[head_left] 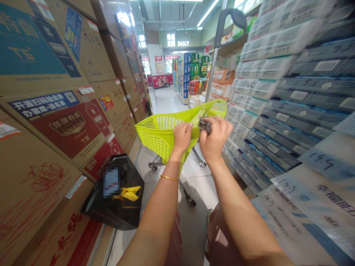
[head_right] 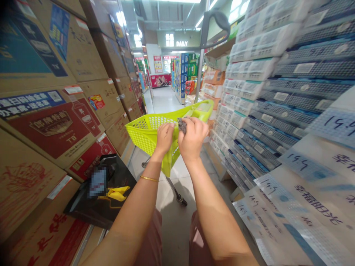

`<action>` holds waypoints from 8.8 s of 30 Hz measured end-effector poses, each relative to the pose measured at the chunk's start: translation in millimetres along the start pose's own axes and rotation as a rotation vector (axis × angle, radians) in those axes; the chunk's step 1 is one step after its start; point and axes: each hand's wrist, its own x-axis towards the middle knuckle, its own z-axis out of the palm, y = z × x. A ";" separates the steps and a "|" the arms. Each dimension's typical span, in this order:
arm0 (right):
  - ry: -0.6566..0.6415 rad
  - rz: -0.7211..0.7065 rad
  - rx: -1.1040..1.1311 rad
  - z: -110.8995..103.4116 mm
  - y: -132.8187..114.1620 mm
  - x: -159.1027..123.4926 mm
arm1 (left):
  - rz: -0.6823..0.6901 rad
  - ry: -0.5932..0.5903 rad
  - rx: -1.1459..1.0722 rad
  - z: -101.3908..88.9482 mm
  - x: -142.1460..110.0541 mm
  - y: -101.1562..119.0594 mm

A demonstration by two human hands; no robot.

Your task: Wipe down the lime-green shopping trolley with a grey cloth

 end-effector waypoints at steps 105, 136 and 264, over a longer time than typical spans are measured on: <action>-0.046 0.135 0.188 21.0 -0.1 5.5 | 0.010 0.129 -0.115 -51.8 -1.9 2.2; -0.169 0.116 0.115 36.6 -14.5 19.0 | -0.057 0.140 -0.303 -67.1 6.7 -25.2; -0.135 0.122 0.069 27.7 13.1 34.0 | 0.141 0.069 0.573 -84.8 10.8 -2.3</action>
